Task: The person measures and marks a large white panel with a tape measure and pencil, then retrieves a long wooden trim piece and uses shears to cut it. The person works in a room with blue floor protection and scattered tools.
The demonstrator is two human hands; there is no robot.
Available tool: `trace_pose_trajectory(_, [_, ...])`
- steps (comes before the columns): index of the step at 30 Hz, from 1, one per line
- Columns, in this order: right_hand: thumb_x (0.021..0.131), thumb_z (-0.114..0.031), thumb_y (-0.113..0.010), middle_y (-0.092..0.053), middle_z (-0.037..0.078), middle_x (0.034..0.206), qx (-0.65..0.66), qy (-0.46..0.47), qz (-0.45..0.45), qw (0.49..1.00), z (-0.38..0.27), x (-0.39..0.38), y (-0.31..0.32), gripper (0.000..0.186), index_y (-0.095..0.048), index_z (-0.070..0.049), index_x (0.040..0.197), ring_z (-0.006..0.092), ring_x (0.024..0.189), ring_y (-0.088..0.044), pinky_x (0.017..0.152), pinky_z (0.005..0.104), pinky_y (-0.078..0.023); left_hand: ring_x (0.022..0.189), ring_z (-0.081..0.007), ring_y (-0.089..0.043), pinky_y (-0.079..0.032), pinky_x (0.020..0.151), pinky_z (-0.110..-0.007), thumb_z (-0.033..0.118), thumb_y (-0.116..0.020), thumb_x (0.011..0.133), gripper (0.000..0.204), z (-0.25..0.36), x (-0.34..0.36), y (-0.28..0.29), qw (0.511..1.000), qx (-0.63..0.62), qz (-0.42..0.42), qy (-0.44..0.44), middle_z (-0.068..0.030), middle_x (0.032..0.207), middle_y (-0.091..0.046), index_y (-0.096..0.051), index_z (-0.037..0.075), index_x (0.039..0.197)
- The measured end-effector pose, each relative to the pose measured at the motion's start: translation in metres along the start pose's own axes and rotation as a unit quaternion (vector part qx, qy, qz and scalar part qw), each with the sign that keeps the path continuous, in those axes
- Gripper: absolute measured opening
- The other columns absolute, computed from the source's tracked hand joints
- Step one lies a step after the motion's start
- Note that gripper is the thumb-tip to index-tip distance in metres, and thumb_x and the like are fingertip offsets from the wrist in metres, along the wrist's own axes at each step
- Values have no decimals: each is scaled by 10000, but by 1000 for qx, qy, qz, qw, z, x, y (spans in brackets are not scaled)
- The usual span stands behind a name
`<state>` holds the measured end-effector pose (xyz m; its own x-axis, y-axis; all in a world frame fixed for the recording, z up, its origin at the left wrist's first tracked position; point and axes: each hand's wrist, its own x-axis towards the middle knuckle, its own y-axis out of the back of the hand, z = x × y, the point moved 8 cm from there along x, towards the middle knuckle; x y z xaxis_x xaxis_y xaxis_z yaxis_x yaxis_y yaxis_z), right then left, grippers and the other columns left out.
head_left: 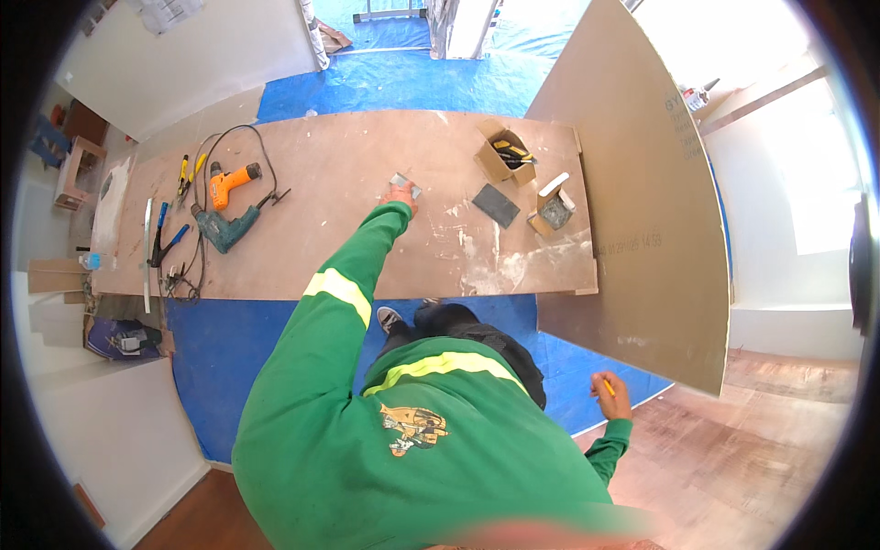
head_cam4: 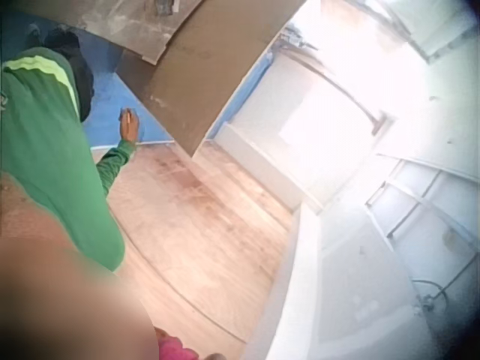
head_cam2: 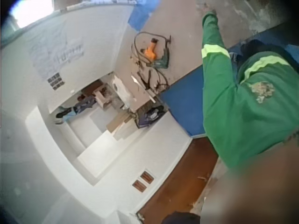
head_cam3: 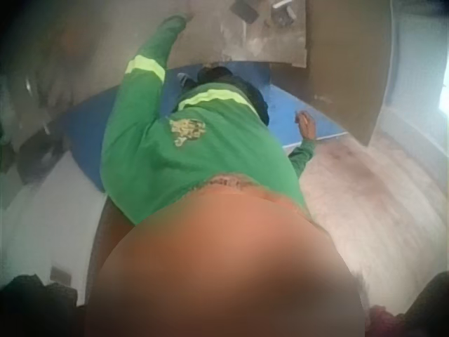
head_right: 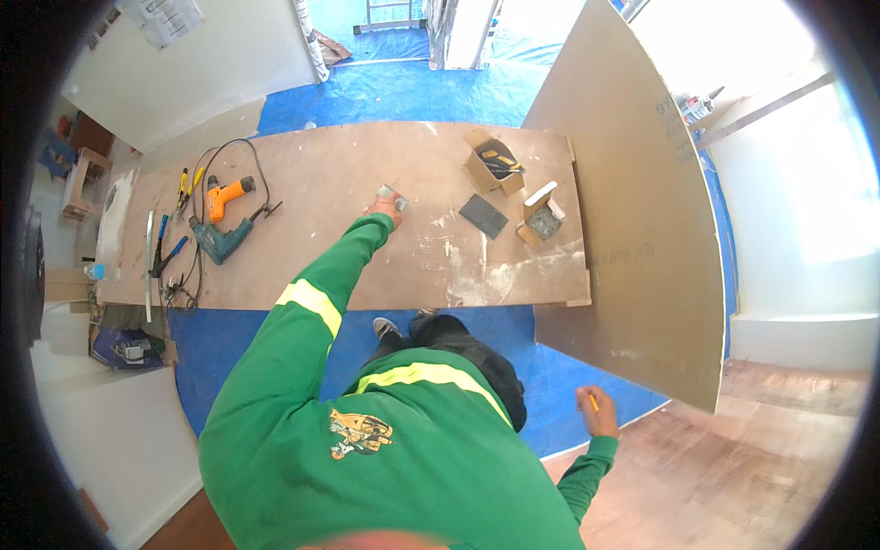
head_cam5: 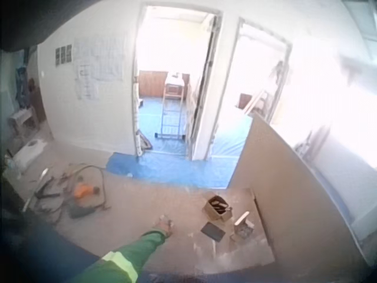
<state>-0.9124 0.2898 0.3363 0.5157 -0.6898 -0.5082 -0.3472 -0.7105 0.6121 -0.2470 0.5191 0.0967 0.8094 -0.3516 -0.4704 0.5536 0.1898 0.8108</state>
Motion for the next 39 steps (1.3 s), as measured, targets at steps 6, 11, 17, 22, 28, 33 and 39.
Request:
trace_pose_trajectory(6, [971, -364, -665, -670, 69, 784, 12, 0, -24, 1000, 4, 61, -28, 382, -693, 16, 951, 141, 731, -651, 698, 302, -526, 1282, -318, -591, -468, 1102, -425, 328, -606, 880, 454, -18, 76, -39, 999, 24, 12, -33, -145, 1357, -646, -682, 187, 1305])
trace_pose_trajectory(11, [961, -344, -669, -659, 81, 708, -31, 57, -71, 995, -37, 151, -75, 355, -697, 4, 895, 169, 659, -647, 626, 354, -512, 1215, -347, -641, -504, 1062, -444, 322, -630, 885, 362, -25, 48, -17, 996, 28, 60, 59, -175, 1254, -695, -755, 130, 1165])
trace_pose_trajectory(17, [958, -349, -671, -699, 154, 769, -59, 103, -117, 986, -82, 210, -98, 355, -716, 3, 938, 259, 699, -686, 681, 393, -529, 1099, -349, -683, -548, 963, -459, 291, -668, 845, 274, -74, -2, 7, 996, 47, 37, 61, -159, 1179, -719, -774, 129, 1040])
trace_pose_trajectory(22, [948, -365, -673, -724, 231, 892, -150, 103, -84, 980, -91, 225, -104, 387, -716, 20, 957, 385, 847, -707, 781, 451, -536, 1003, -350, -698, -556, 890, -468, 230, -667, 793, 183, -166, -86, 23, 990, -84, 63, 90, -132, 1040, -747, -760, 162, 935])
trace_pose_trajectory(28, [934, -361, -693, -721, 244, 911, -197, 119, -86, 969, -110, 221, -147, 380, -725, 17, 949, 406, 871, -706, 805, 461, -540, 929, -318, -724, -565, 860, -441, 268, -759, 761, 174, -318, -190, 45, 952, -134, 79, 262, -131, 930, -760, -759, 136, 874])
trace_pose_trajectory(33, [923, -353, -709, -722, 243, 918, -200, 82, -73, 974, -119, 208, -196, 365, -731, 11, 942, 411, 878, -706, 806, 457, -542, 797, -280, -746, -593, 753, -424, 208, -750, 778, 150, -461, -239, 86, 913, -126, 154, 357, -112, 874, -770, -787, 152, 912])
trace_pose_trajectory(39, [921, -364, -707, -722, 237, 930, -203, 80, -134, 967, -129, 158, -288, 364, -733, -4, 973, 408, 903, -698, 823, 453, -537, 739, -302, -731, -582, 704, -417, 224, -736, 792, 241, -641, -227, 141, 834, -264, 240, 421, -145, 866, -755, -777, 91, 988])
